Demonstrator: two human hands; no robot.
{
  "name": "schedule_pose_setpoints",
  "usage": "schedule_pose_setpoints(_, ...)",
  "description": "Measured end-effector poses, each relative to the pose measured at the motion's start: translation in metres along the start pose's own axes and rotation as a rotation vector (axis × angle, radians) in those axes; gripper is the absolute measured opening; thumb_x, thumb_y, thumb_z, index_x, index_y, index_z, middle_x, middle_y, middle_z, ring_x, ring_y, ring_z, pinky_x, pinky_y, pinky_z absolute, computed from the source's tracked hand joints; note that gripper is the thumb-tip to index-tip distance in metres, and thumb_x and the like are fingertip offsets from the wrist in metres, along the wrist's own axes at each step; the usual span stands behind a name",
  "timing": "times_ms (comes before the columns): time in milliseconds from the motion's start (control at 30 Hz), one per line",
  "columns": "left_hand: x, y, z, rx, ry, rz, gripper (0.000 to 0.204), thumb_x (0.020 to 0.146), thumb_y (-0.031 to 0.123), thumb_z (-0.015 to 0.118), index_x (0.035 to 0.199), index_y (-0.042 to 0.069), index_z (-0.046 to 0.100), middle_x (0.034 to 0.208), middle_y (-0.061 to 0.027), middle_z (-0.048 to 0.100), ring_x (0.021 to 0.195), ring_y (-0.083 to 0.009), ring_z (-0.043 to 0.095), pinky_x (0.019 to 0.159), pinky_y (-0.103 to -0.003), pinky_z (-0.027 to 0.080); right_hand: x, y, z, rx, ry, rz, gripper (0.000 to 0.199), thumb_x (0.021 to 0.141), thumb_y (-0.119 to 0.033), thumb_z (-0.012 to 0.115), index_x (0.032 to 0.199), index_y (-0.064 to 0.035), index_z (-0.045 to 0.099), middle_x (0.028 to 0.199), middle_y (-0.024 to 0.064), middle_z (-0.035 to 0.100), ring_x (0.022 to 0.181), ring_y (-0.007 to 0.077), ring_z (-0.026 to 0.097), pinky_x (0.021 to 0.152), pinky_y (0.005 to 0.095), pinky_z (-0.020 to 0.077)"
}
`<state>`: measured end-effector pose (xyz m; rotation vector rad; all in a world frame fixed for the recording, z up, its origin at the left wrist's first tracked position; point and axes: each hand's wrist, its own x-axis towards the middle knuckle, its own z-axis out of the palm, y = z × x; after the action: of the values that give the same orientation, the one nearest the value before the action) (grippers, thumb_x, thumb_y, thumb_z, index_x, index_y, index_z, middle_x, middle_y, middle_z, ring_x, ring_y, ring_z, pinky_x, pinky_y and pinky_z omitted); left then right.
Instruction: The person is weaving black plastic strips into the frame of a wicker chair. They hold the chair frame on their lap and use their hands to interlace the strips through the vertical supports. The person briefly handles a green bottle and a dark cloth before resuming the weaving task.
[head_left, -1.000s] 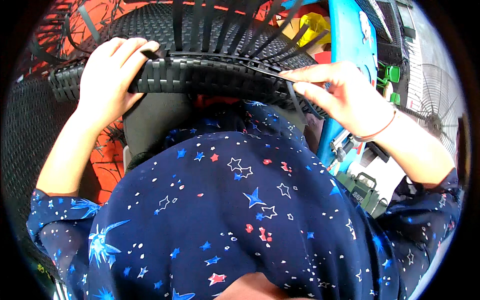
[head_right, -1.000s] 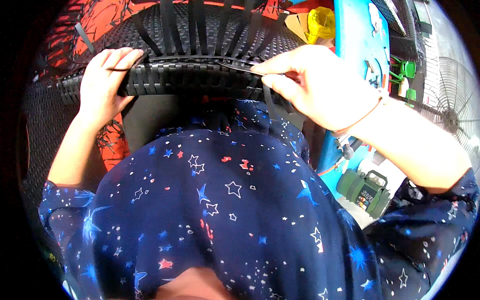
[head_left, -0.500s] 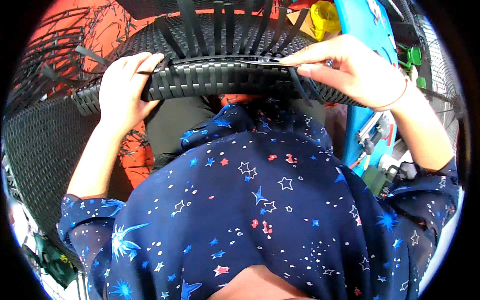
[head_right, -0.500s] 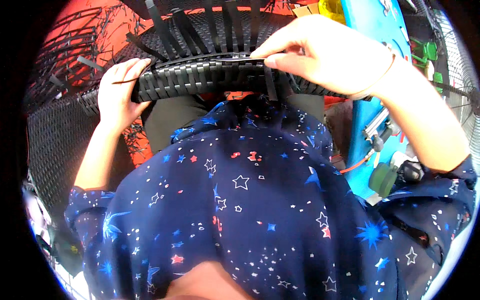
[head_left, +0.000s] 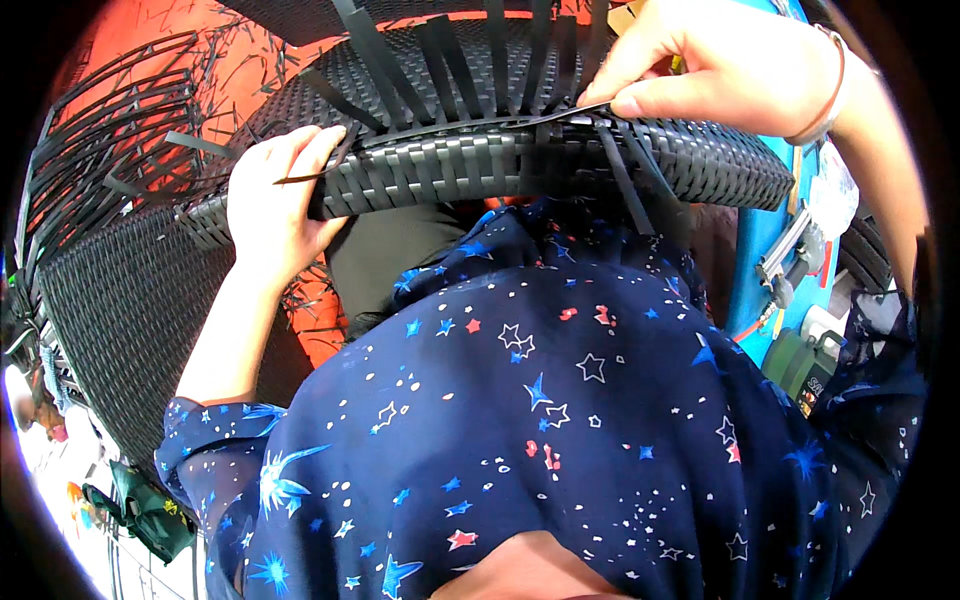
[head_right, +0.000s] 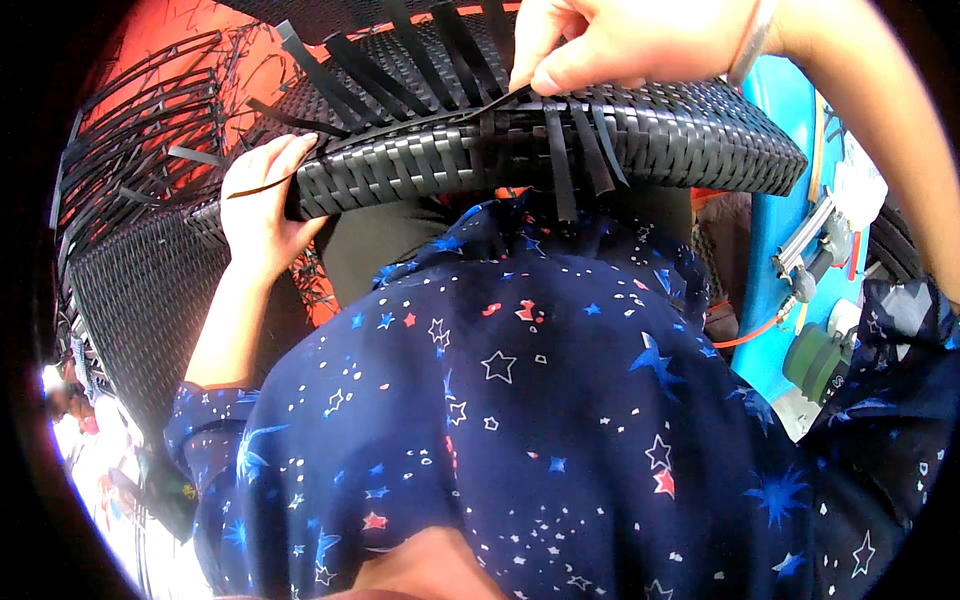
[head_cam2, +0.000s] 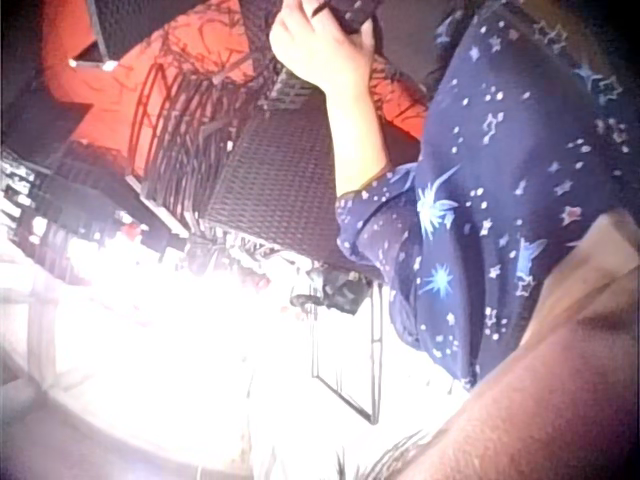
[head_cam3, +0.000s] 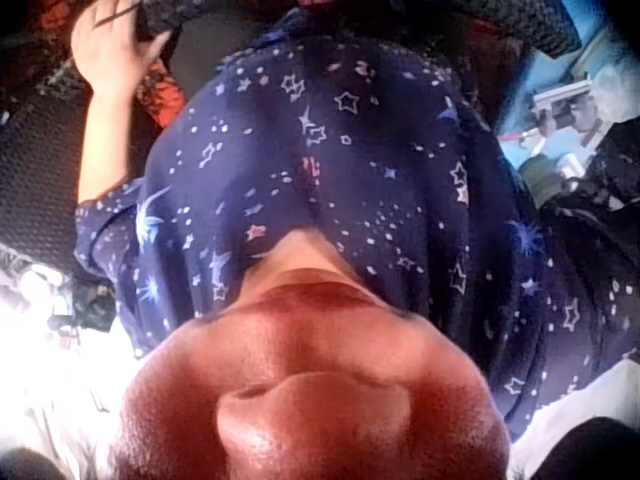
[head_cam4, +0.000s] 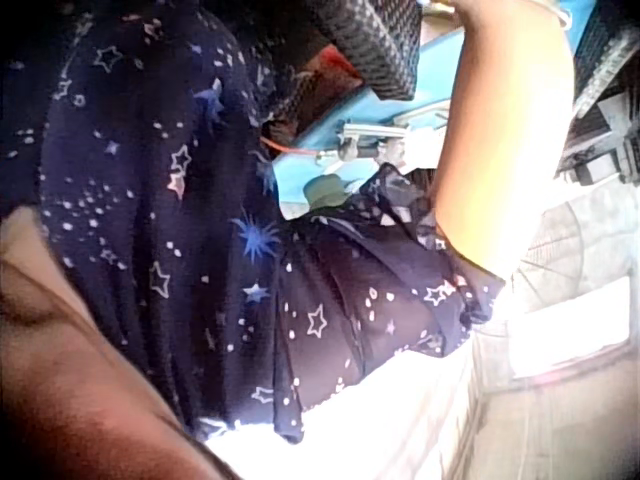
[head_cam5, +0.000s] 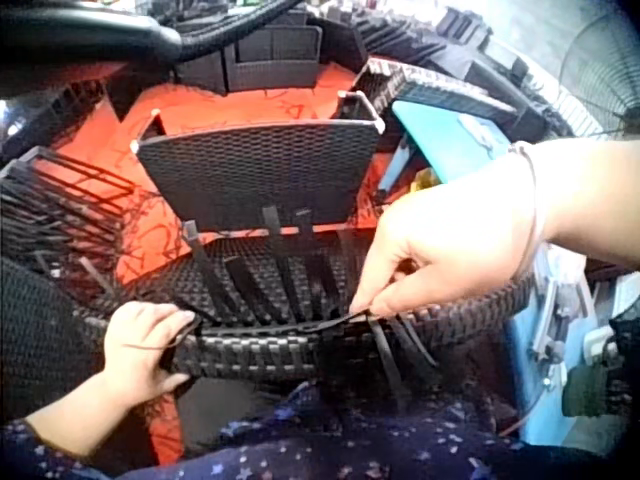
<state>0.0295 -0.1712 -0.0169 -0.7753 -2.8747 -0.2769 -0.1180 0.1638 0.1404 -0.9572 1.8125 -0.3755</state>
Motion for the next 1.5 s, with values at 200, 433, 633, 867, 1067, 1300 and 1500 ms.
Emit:
schedule_pose_setpoints(200, -0.006, 0.005, -0.003, 0.01, 0.014, -0.011, 0.077, 0.059, 0.017, 0.085, 0.132, 0.014, 0.061, 0.119, -0.0079, 0.062, 0.105, -0.0293, 0.061, 0.095, -0.043, 0.048, 0.014, -0.018, -0.021, 0.009, -0.16, -0.019, 0.029, 0.101, -0.018, 0.06, 0.119, 0.003, 0.069, 0.101, 0.0162, 0.076, 0.089, 0.0202, 0.07, 0.082, 0.0338, 0.0535)
schedule_pose_setpoints(433, -0.001, 0.003, 0.002, 0.002, 0.036, 0.031, 0.075, 0.059, 0.014, 0.084, 0.131, 0.01, 0.06, 0.118, -0.0101, 0.064, 0.105, -0.0314, 0.063, 0.095, -0.043, 0.049, 0.008, -0.022, 0.026, -0.193, 0.172, 0.136, 0.023, 0.093, -0.009, 0.067, 0.112, 0.0013, 0.074, 0.104, 0.0178, 0.075, 0.095, 0.0259, 0.072, 0.087, 0.0327, 0.0558)
schedule_pose_setpoints(633, -0.011, 0.008, -0.001, 0.026, 0.057, 0.0, 0.075, 0.059, 0.014, 0.085, 0.13, 0.011, 0.06, 0.119, -0.0097, 0.064, 0.105, -0.0313, 0.063, 0.095, -0.043, 0.049, -0.003, 0.007, 0.107, -0.197, 0.689, -0.031, 0.022, 0.092, -0.011, 0.063, 0.11, -0.0024, 0.073, 0.093, 0.019, 0.073, 0.089, 0.0336, 0.071, 0.083, 0.0401, 0.056)
schedule_pose_setpoints(867, -0.008, -0.002, 0.006, 0.001, 0.065, 0.035, 0.077, 0.06, 0.017, 0.086, 0.132, 0.014, 0.06, 0.122, -0.0082, 0.062, 0.108, -0.0298, 0.062, 0.098, -0.043, 0.048, -0.003, 0.005, 0.15, 0.149, 0.858, 0.042, 0.026, 0.094, -0.007, 0.064, 0.118, -0.0077, 0.073, 0.092, 0.0164, 0.072, 0.08, 0.0268, 0.071, 0.073, 0.0364, 0.0542)
schedule_pose_setpoints(1067, -0.011, -0.004, 0.004, 0.018, 0.074, 0.017, 0.076, 0.059, 0.014, 0.084, 0.131, 0.013, 0.061, 0.12, -0.0102, 0.064, 0.108, -0.0303, 0.063, 0.097, -0.043, 0.049, 0.004, 0.017, 0.158, 0.03, 0.932, -0.051, 0.026, 0.093, -0.009, 0.067, 0.118, -0.0096, 0.073, 0.083, 0.0154, 0.066, 0.073, 0.0301, 0.066, 0.067, 0.0357, 0.0517)
schedule_pose_setpoints(1300, -0.01, -0.01, 0.011, 0.001, 0.056, 0.021, 0.082, 0.058, 0.018, 0.088, 0.135, 0.015, 0.058, 0.124, -0.0081, 0.061, 0.112, -0.0298, 0.06, 0.1, -0.044, 0.047, 0.034, 0.033, 0.202, 0.17, 1.028, -0.059, 0.032, 0.094, -0.001, 0.067, 0.125, -0.0032, 0.069, 0.081, 0.0099, 0.059, 0.071, 0.0187, 0.056, 0.067, 0.03, 0.0472)
schedule_pose_setpoints(1500, -0.009, -0.006, 0.01, 0.007, 0.066, 0.024, 0.082, 0.058, 0.017, 0.088, 0.135, 0.015, 0.058, 0.123, -0.0082, 0.061, 0.111, -0.0302, 0.061, 0.099, -0.044, 0.047, -0.007, 0.03, 0.181, 0.124, 0.897, 0.014, 0.029, 0.095, -0.003, 0.065, 0.124, -0.0027, 0.069, 0.084, 0.0098, 0.062, 0.074, 0.0186, 0.058, 0.069, 0.0294, 0.0475)
